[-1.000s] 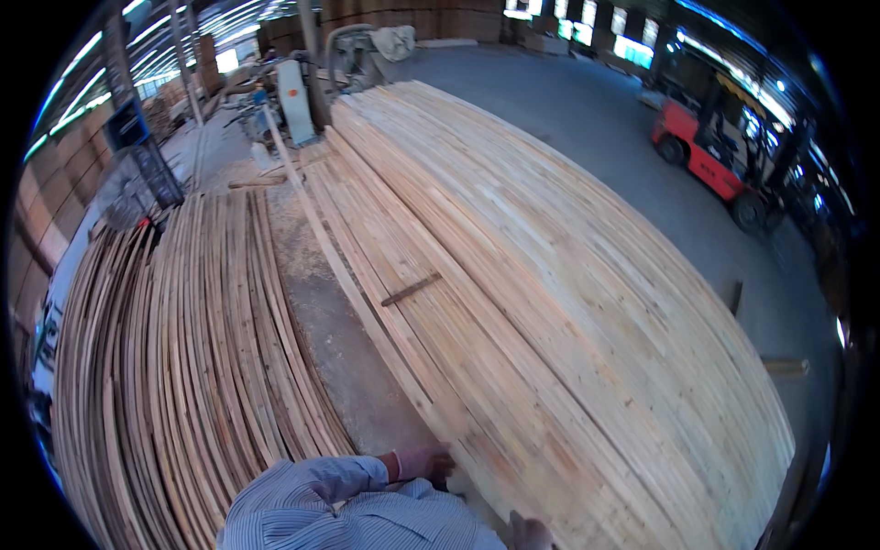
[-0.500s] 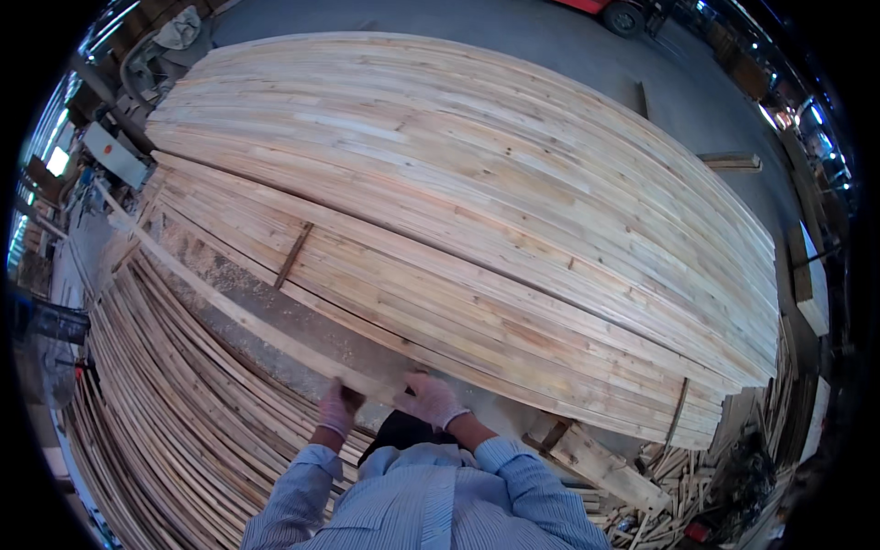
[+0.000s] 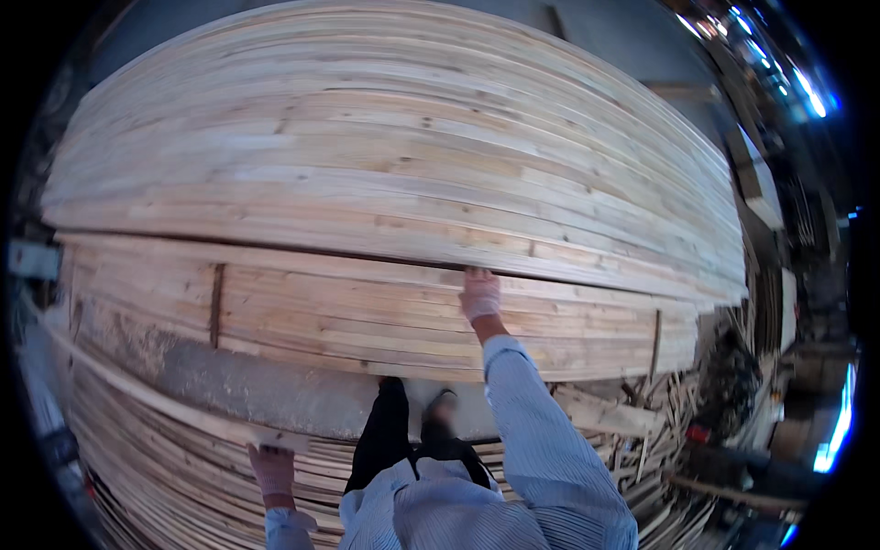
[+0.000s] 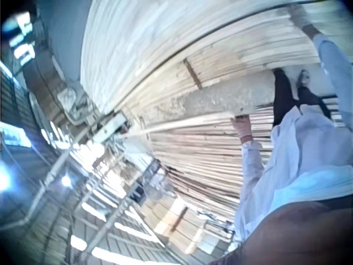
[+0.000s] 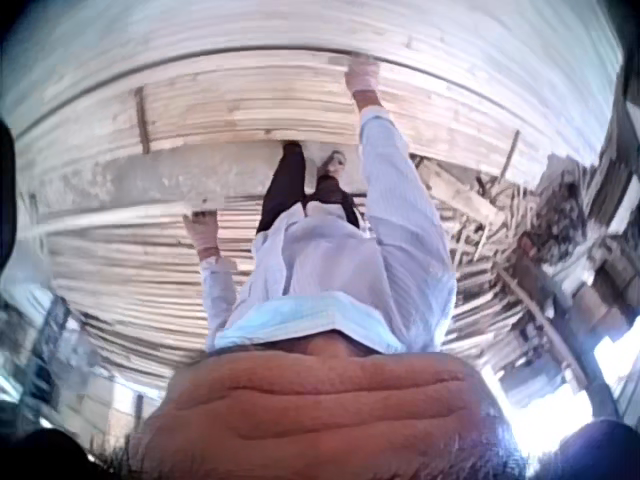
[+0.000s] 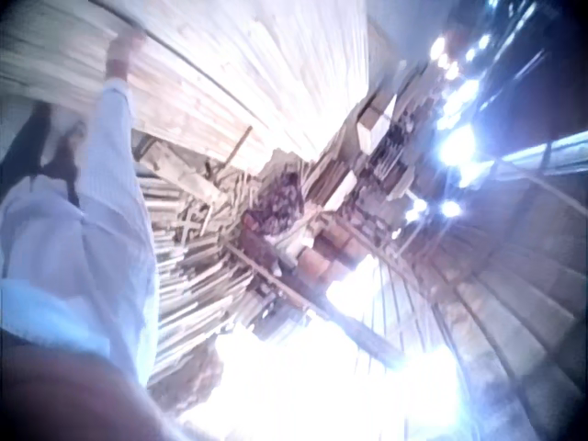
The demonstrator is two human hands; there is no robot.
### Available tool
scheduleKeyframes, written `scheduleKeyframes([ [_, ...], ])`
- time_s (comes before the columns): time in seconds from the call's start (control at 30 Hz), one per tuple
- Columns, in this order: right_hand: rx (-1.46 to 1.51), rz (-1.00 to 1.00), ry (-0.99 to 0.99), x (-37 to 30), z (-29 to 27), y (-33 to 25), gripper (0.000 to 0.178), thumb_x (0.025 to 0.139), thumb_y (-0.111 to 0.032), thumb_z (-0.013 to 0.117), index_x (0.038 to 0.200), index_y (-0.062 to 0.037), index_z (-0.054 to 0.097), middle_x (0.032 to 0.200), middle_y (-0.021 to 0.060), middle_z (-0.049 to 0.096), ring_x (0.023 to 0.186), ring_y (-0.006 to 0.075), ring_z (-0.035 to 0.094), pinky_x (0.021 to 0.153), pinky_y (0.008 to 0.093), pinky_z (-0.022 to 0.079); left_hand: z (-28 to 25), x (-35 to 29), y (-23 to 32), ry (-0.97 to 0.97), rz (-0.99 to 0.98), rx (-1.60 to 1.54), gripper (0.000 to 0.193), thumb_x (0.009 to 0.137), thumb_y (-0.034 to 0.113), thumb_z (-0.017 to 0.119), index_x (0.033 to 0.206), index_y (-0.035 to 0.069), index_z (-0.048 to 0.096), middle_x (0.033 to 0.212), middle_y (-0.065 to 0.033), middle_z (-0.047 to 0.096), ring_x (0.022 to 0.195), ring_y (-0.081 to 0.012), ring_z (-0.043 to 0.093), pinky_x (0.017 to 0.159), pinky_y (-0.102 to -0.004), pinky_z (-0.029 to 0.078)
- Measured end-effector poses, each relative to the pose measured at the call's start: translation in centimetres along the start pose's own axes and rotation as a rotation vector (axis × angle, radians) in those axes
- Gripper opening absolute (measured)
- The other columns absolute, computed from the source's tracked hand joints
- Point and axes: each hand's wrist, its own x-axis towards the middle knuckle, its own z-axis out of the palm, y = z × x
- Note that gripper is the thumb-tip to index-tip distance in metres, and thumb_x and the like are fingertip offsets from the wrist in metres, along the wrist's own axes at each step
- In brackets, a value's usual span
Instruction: The person repeatedly picks up long wooden planks from a large stack and places them onto a separate pile on the floor. The action is performed continuously by hand, moving planks one at a time from the main stack to the new pile.
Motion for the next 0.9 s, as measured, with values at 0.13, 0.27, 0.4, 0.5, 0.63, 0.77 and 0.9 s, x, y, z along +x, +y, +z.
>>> scheduleKeyframes([
  [0.13, -0.037, -0.001, -0.322, 4.3, -1.0, -0.3, 0.027, 0.098, -0.019, 0.049, 0.118, -0.0112, 0.065, 0.122, 0.0073, 0.068, 0.115, 0.027, 0.062, 0.091, 0.0432, 0.045, -2.1, 0.5, -1.3, -0.216, -0.095, 0.162, 0.054, 0.099, 0.059, 0.045, 0.111, 0.009, 0.059, 0.109, -0.0055, 0.062, 0.101, -0.0253, 0.054, 0.093, -0.0449, 0.045],
  [0.27, 0.002, -0.023, -0.261, 4.9, 0.0, 0.8, 0.024, 0.097, -0.019, 0.05, 0.11, -0.0135, 0.07, 0.11, 0.0055, 0.074, 0.106, 0.0255, 0.068, 0.085, 0.0432, 0.048, 3.7, -3.6, -5.2, 0.146, -0.227, 0.151, 0.047, 0.098, 0.057, 0.046, 0.079, 0.014, 0.049, 0.074, -0.0021, 0.044, 0.07, -0.0215, 0.045, 0.069, -0.0394, 0.042],
  [0.4, -0.045, -0.09, -0.202, 2.7, -2.3, 1.3, 0.02, 0.093, -0.02, 0.056, 0.104, -0.0131, 0.071, 0.099, 0.0066, 0.075, 0.096, 0.023, 0.071, 0.077, 0.0414, 0.051, -0.7, -2.8, -6.6, -0.156, -0.414, 0.176, 0.045, 0.097, 0.055, 0.046, 0.077, 0.015, 0.045, 0.072, -0.003, 0.04, 0.069, -0.0212, 0.045, 0.067, -0.0374, 0.04],
  [0.5, 0.004, -0.152, -0.211, -1.2, -3.4, 1.6, 0.016, 0.088, -0.018, 0.06, 0.095, -0.013, 0.073, 0.09, 0.0084, 0.075, 0.088, 0.0253, 0.072, 0.07, 0.0404, 0.052, -0.7, -1.3, -8.4, -0.361, -0.27, 0.588, 0.04, 0.098, 0.05, 0.046, 0.078, 0.015, 0.042, 0.073, -0.0026, 0.038, 0.069, -0.0209, 0.044, 0.066, -0.0359, 0.04],
  [0.63, 0.145, -0.235, -0.192, -8.6, -4.9, 2.1, 0.016, 0.083, -0.019, 0.061, 0.087, -0.0114, 0.074, 0.087, 0.011, 0.074, 0.084, 0.0277, 0.072, 0.068, 0.0419, 0.053, 5.5, -1.4, -11.1, -0.153, -0.349, 0.397, 0.038, 0.099, 0.048, 0.047, 0.08, 0.016, 0.043, 0.075, -0.002, 0.042, 0.068, -0.0206, 0.044, 0.066, -0.036, 0.041],
  [0.77, 0.174, -0.386, -0.33, -16.5, -7.3, 1.1, 0.019, 0.08, -0.022, 0.063, 0.085, -0.0108, 0.077, 0.083, 0.0121, 0.074, 0.082, 0.0287, 0.073, 0.068, 0.0433, 0.054, 9.7, -0.6, -14.4, -0.281, -0.368, 0.458, 0.041, 0.101, 0.052, 0.044, 0.082, 0.015, 0.045, 0.077, -0.0035, 0.043, 0.071, -0.02, 0.045, 0.067, -0.0347, 0.041],
  [0.9, 0.245, -0.366, -0.321, -23.7, -10.2, 0.1, 0.017, 0.079, -0.021, 0.064, 0.085, -0.0117, 0.077, 0.084, 0.0111, 0.074, 0.082, 0.0288, 0.073, 0.068, 0.0433, 0.055, 9.9, 2.5, -18.9, -0.438, -0.48, 0.245, 0.046, 0.098, 0.061, 0.045, 0.087, 0.016, 0.049, 0.087, -0.0059, 0.047, 0.082, -0.0247, 0.048, 0.081, -0.0409, 0.042],
])
